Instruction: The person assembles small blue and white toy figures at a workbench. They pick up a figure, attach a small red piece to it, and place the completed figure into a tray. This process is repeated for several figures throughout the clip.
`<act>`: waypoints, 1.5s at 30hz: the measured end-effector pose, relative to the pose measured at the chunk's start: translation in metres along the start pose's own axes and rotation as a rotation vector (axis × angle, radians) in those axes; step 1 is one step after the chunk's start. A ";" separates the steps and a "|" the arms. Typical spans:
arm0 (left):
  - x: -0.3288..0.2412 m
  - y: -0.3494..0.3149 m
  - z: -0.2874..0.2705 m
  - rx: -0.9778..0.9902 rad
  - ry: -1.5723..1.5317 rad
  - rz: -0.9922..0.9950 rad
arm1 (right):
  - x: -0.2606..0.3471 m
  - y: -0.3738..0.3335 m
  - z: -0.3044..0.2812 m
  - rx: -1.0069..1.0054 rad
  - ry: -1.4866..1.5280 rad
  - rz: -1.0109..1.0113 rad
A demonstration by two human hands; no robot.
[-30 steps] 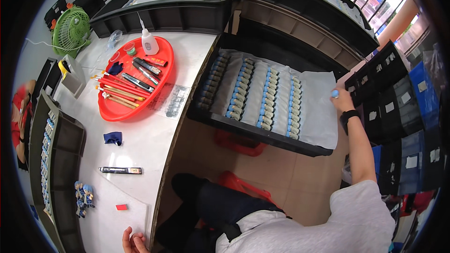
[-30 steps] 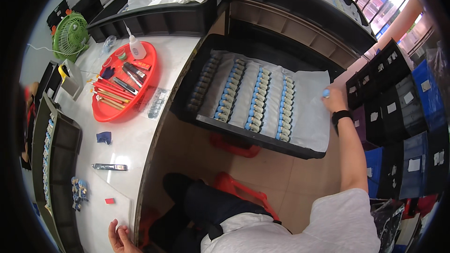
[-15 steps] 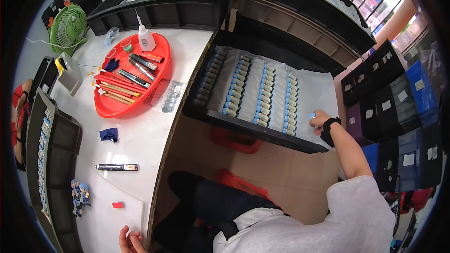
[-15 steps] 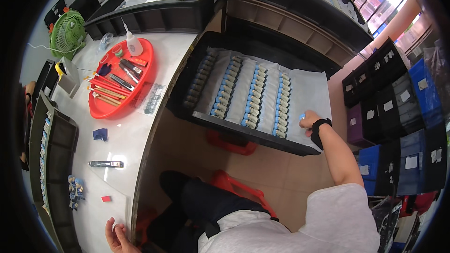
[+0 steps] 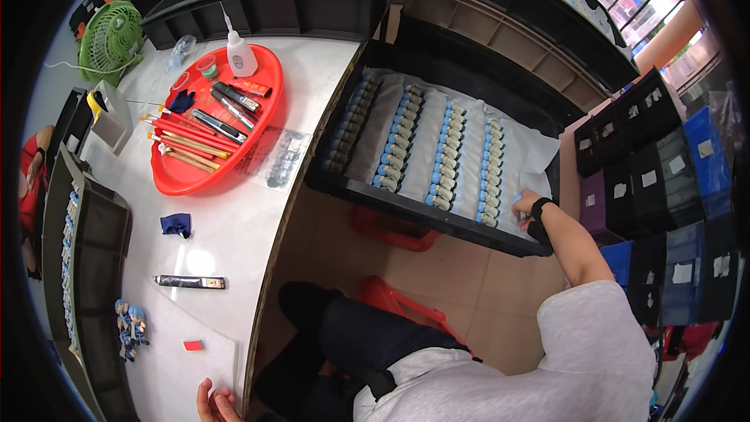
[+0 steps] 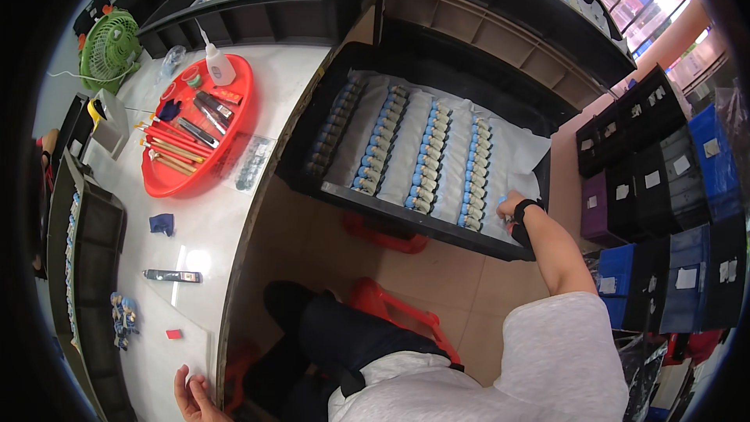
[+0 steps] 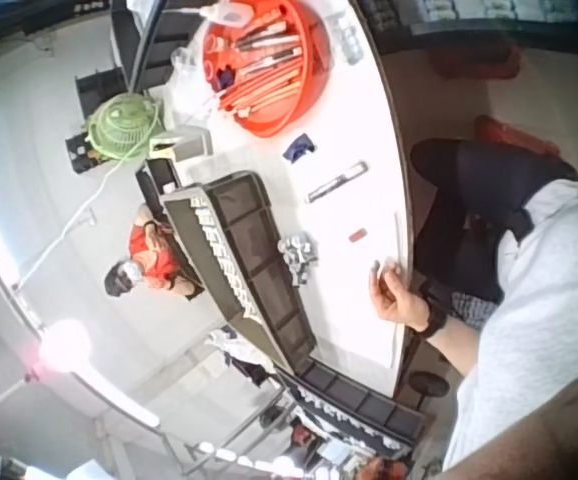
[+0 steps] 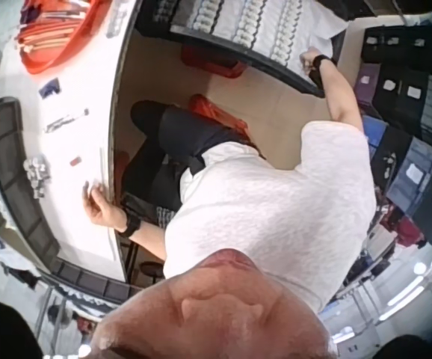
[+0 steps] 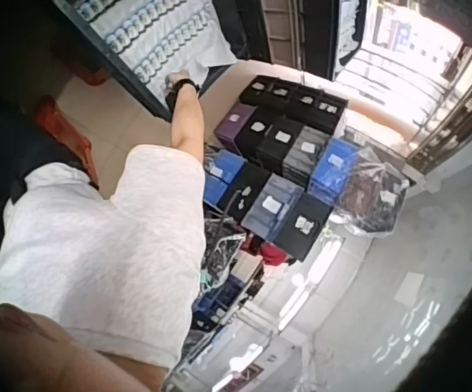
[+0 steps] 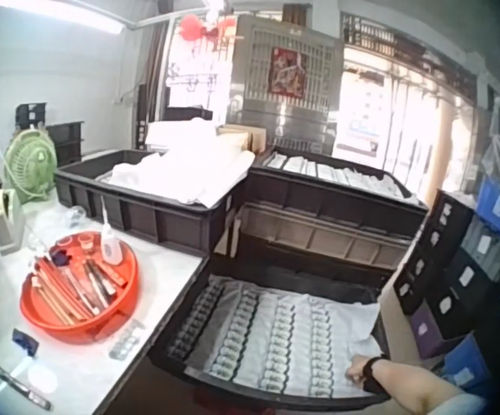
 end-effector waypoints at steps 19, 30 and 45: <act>0.003 0.002 -0.001 -0.055 0.065 -0.010 | 0.079 -0.003 -0.042 -0.358 0.229 -0.308; -0.003 -0.001 0.002 -0.099 0.088 0.003 | 0.021 0.060 -0.069 -0.456 0.291 -0.193; -0.004 -0.001 0.004 -0.136 0.143 0.012 | 0.028 0.050 -0.103 -0.656 0.417 0.065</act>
Point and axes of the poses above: each hand's wrist, its own y-axis towards the middle knuckle, its own z-axis out of the palm, x = y × z, the point moved 10 cm from there along y, towards the middle knuckle, and after that the axes turned 11 degrees about -z, right-handed, at the moved point
